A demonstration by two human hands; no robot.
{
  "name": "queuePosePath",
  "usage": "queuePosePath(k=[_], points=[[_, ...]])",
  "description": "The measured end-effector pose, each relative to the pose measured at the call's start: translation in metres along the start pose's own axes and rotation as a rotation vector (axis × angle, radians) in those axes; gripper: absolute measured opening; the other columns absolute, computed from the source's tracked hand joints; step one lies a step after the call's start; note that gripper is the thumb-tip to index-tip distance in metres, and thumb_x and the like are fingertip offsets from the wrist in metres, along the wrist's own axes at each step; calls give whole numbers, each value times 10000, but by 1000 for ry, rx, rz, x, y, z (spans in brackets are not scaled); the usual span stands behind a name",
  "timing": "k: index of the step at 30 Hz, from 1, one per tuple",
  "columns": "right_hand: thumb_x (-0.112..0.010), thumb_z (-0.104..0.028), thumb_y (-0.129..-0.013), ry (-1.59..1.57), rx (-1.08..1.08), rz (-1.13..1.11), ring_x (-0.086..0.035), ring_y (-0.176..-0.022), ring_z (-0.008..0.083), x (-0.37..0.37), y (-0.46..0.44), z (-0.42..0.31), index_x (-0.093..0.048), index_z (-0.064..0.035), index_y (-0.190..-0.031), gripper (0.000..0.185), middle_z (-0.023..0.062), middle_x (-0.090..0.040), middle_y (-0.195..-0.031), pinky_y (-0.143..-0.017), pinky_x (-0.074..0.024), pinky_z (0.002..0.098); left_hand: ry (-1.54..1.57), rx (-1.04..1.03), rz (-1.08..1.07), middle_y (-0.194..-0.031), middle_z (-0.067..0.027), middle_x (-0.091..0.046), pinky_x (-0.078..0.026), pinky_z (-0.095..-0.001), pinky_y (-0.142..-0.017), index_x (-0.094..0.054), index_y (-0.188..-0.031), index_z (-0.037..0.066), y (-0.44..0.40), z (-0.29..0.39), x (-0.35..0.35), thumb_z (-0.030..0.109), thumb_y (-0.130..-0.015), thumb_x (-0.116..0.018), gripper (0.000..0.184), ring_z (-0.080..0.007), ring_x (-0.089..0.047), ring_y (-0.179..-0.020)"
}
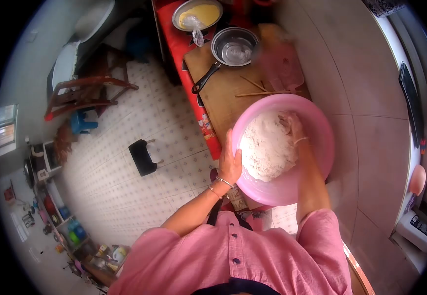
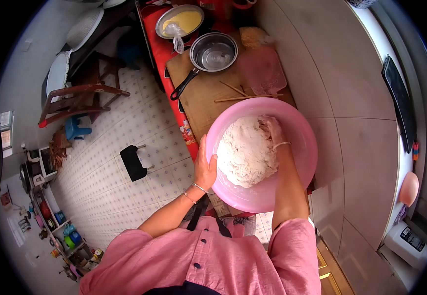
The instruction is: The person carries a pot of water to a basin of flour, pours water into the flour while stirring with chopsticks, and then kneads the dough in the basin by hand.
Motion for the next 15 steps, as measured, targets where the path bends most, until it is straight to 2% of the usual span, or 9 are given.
queuePosePath(k=[2, 3, 6, 8, 10, 11, 13, 14, 15], points=[[-535, -345, -913, 397, -328, 77, -531, -988, 149, -90, 29, -59, -570, -52, -1172, 393, 50, -562, -1118, -944, -385, 284, -6, -22, -52, -1444, -256, -323, -293, -399, -1098, -200, -1448, -7, -19, -1, 4, 9, -865, -492, 653, -383, -349, -1330], [-535, -345, -913, 398, -311, 78, -531, -988, 149, -110, 25, -57, -570, -52, -1172, 393, 50, -562, -1118, -944, -385, 284, -12, -50, -94, -1451, -264, -308, -301, -398, -1092, -181, -1456, 1, -29, 4, 7, 4, -872, -476, 654, -397, -340, -1330], [-609, -439, -842, 946, -308, -301, -601, -918, 188, -159, 36, -38, -614, -7, -1071, 489, 97, -645, -949, -729, -488, 352, -48, -116, -101, -1434, -256, -338, -329, -412, -1074, -211, -1451, 22, -44, -2, 10, -2, -864, -483, 647, -407, -384, -1291], [-643, -428, -826, 993, -292, -236, -607, -883, 194, -160, 63, -20, -616, 10, -1065, 500, 93, -650, -911, -750, -491, 365, -45, -128, -125, -1422, -253, -357, -338, -418, -1068, -226, -1445, 25, -46, -8, 10, -8, -860, -485, 641, -407, -398, -1279], [-697, -385, -781, 1136, -280, -404, -591, -704, 243, -156, 78, 5, -662, -23, -996, 422, 121, -617, -944, -633, -493, 366, 16, -153, -222, -1421, -208, -388, -327, -386, -1083, -285, -1429, 42, -55, -11, 3, -3, -856, -510, 617, -352, -394, -1306], [-697, -385, -781, 1141, -286, -392, -591, -704, 243, -156, 95, 7, -662, -23, -996, 422, 121, -617, -944, -633, -493, 366, 29, -155, -227, -1421, -208, -388, -327, -386, -1083, -285, -1429, 42, -61, -8, 2, -3, -856, -510, 617, -352, -394, -1306], [-694, -380, -787, 1510, 152, -197, -582, -953, 305, -156, 145, 1, -678, -110, -1021, 357, 99, -620, -1074, -750, -489, 438, 11, -186, -338, -1392, -213, -420, -349, -399, -1064, -324, -1410, 61, -65, -6, -7, -10, -854, -510, 591, -371, -416, -1278], [-691, -355, -776, 1562, 197, -145, -501, -1120, 317, -156, 165, 2, -690, -182, -976, 264, 52, -600, -1169, -892, -422, 488, -23, -269, -268, -1178, -279, -548, -439, -461, -913, -344, -1398, 101, -67, -11, -12, -24, -841, -500, 592, -448, -524, -1073], [-691, -355, -776, 1561, 183, -145, -501, -1120, 317, -149, 178, 16, -690, -182, -976, 264, 52, -600, -1169, -892, -422, 488, -18, -261, -277, -1178, -279, -548, -439, -461, -913, -344, -1398, 101, -66, -12, -13, -24, -841, -500, 592, -448, -524, -1073]])
Point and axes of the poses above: each hand's wrist, its own y-axis away from the middle knuckle, its own x-axis out of the back of the hand, z = x × y, the point moved 4 cm from there along -y, towards the middle knuckle
